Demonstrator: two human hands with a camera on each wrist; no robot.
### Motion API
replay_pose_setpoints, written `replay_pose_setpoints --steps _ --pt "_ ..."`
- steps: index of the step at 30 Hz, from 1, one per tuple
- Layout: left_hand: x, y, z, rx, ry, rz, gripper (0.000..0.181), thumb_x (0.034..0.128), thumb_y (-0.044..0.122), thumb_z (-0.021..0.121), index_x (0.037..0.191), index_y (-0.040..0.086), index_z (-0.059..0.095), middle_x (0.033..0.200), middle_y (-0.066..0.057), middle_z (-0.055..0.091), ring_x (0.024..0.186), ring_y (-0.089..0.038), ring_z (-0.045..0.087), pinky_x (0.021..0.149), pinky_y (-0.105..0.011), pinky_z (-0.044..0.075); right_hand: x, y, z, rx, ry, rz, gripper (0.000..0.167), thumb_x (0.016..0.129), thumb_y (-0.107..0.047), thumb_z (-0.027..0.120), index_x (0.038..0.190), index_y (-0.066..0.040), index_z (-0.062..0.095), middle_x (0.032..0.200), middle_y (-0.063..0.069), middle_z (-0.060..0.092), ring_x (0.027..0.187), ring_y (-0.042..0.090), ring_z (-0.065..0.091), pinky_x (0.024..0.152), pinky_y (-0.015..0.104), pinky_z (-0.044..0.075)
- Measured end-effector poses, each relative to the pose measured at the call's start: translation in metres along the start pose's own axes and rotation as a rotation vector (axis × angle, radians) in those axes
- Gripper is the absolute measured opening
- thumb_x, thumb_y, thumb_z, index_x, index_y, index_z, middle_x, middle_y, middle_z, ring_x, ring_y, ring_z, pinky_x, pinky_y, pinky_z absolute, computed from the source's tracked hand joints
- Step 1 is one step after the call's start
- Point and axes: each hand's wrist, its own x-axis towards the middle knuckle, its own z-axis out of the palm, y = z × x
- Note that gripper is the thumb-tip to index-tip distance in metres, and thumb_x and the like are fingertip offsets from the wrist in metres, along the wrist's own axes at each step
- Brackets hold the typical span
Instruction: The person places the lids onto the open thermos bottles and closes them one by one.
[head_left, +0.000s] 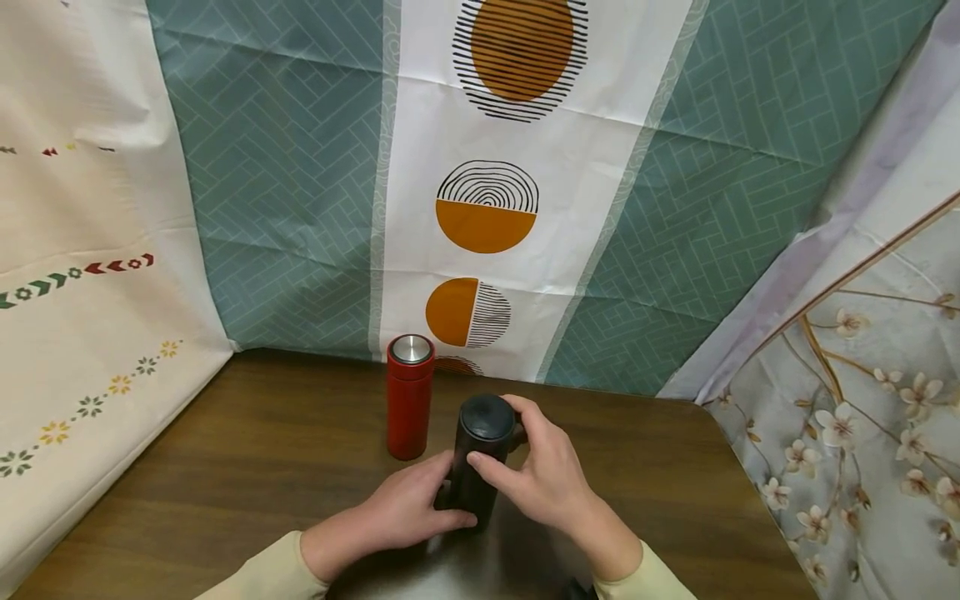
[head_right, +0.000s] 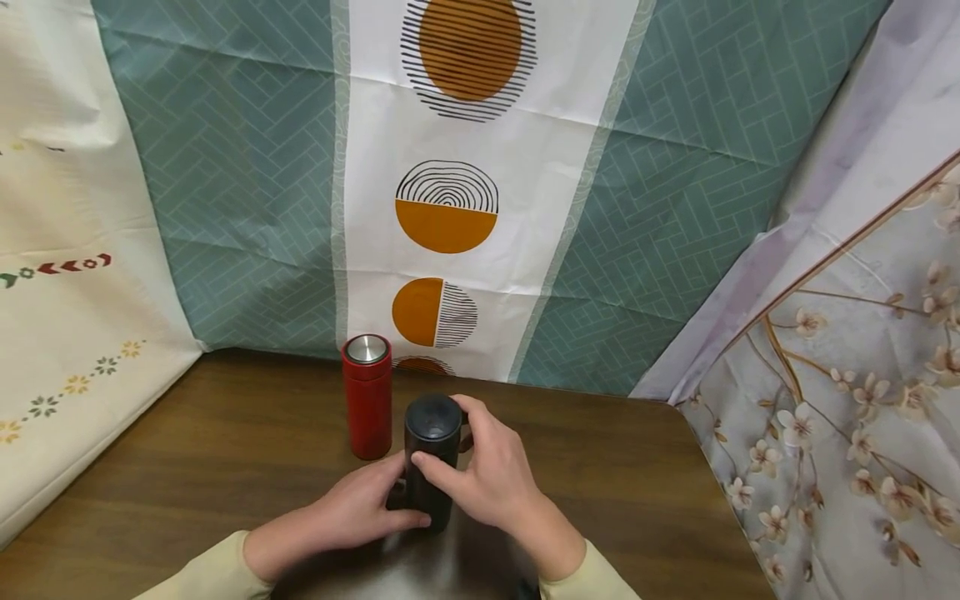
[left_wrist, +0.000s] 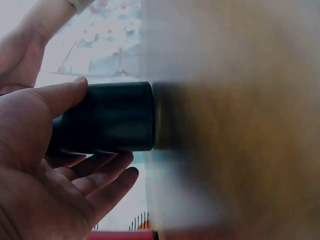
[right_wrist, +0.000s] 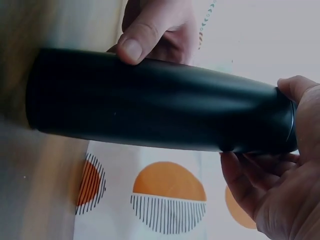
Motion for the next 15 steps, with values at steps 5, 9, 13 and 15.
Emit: replay_pose_setpoints --steps 5,9,13,15 --pt "0.014 -0.005 -0.003 -0.003 0.039 -0.023 0.059 0.0933 0.041 0.092 0.139 0.021 0.061 0.129 0.007 0.071 0.121 -0.022 0.074 0.097 -0.050 0.061 0.013 0.008 0.003 -0.035 0.033 0.024 0.067 0.090 -0.025 0.094 0.145 -0.011 0.060 0.116 -0.003 0.076 0.092 0.012 0.070 0.075 0.033 0.060" --pt "0.025 -0.007 -0.005 -0.005 0.057 -0.044 0.063 0.0958 0.038 0.089 0.145 0.015 0.058 0.132 0.001 0.071 0.118 -0.025 0.073 0.097 -0.052 0.061 0.022 0.015 0.005 -0.059 0.051 0.066 0.065 0.091 -0.028 0.092 0.146 -0.011 0.061 0.114 -0.002 0.076 0.090 0.015 0.069 0.074 0.033 0.058" --pt "0.033 -0.005 -0.005 -0.001 0.083 -0.077 0.067 0.0968 0.035 0.088 0.149 0.010 0.054 0.133 -0.005 0.072 0.115 -0.025 0.073 0.096 -0.053 0.061 0.030 0.024 0.008 -0.053 0.053 0.116 0.065 0.093 -0.030 0.090 0.148 -0.012 0.060 0.116 -0.001 0.076 0.092 0.016 0.069 0.076 0.038 0.059" --pt "0.037 -0.003 -0.005 0.008 0.104 -0.093 0.069 0.0963 0.034 0.088 0.150 0.007 0.054 0.132 -0.006 0.072 0.113 -0.026 0.073 0.095 -0.054 0.061 0.033 0.027 0.009 -0.049 0.056 0.136 0.065 0.094 -0.031 0.089 0.149 -0.013 0.060 0.119 -0.001 0.076 0.095 0.016 0.070 0.078 0.040 0.059"
